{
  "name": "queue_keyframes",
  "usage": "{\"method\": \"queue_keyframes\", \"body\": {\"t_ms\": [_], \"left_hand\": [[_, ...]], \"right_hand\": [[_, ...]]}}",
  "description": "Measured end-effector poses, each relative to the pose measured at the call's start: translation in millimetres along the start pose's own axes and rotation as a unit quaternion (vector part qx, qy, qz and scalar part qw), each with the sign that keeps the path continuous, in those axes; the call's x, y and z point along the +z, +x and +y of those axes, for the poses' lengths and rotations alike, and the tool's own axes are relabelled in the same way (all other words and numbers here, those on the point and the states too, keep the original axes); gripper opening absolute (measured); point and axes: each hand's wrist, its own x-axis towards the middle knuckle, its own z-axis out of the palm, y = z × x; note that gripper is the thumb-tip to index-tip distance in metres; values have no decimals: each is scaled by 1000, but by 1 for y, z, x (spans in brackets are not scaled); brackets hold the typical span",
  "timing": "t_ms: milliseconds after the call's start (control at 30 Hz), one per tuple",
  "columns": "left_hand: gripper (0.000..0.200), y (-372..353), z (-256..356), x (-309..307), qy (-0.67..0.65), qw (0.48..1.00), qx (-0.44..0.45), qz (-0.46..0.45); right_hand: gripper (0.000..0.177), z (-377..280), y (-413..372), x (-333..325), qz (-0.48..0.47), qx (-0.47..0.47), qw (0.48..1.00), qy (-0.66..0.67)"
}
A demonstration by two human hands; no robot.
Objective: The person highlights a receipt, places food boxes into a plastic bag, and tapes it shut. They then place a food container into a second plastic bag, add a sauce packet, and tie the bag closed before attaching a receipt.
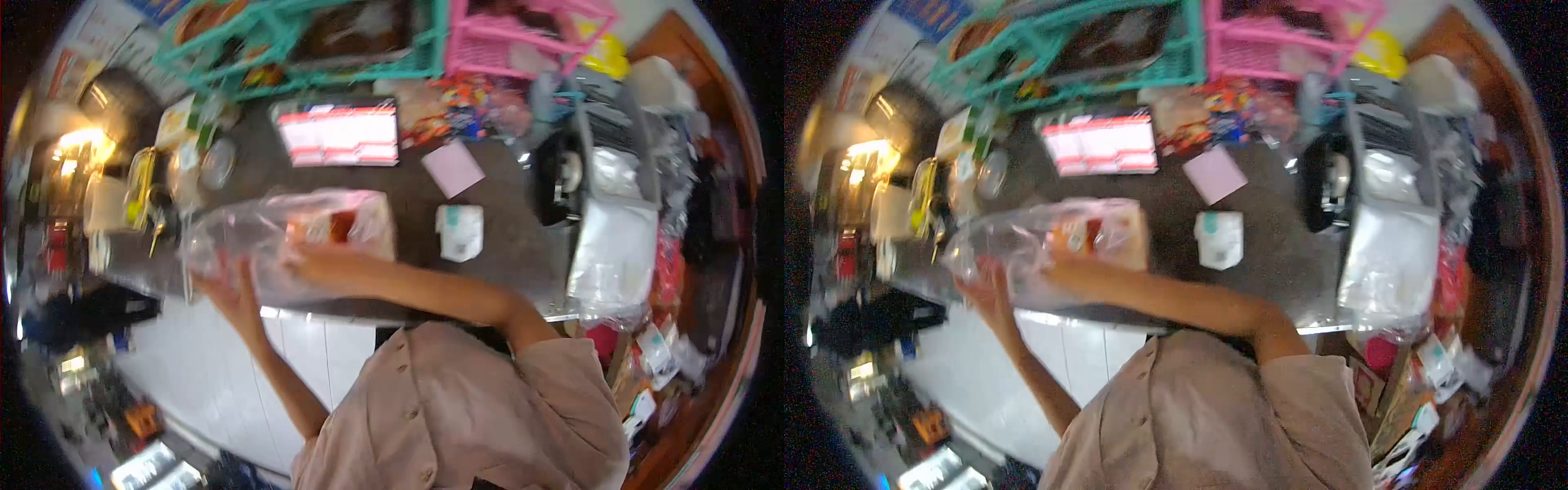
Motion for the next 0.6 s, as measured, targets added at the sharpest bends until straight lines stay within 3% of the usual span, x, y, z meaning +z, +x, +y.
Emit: {"method": "queue_keyframes", "body": {"t_ms": [67,100,133,167,200,233,267,333,367,400,467,533,567,600], "left_hand": [[74,6,1,1,212,964,159,15],[71,2,15,11,308,930,194,42],[70,1,12,15,269,950,147,54],[69,4,6,17,232,965,99,68],[69,7,2,17,195,976,50,84],[64,10,-2,15,182,979,40,84],[60,12,-4,11,172,981,30,83],[41,14,-6,0,225,970,44,77],[37,16,-8,-12,219,974,25,54],[34,16,-5,-20,216,976,3,33],[30,11,51,-5,222,974,-42,-7],[28,13,76,2,193,977,-76,-42],[28,13,81,-4,161,981,-87,-58],[28,13,86,-11,129,984,-99,-72]], "right_hand": [[38,-13,-6,-54,59,-54,985,154],[34,-8,-20,-106,48,-25,968,245],[31,-4,-35,-157,42,5,942,333],[22,24,-58,-191,67,37,949,307],[18,26,-80,-248,76,142,961,223],[16,72,-112,-267,158,201,920,296],[15,120,-151,-297,203,238,937,158],[14,225,-249,-342,274,338,892,-121],[15,270,-296,-362,218,367,850,-309],[15,321,-344,-376,189,468,819,-274],[14,401,-426,-365,236,333,803,-433],[17,376,-415,-365,120,556,750,-338],[19,405,-437,-368,87,574,736,-348],[19,413,-446,-371,72,538,769,-338]]}}
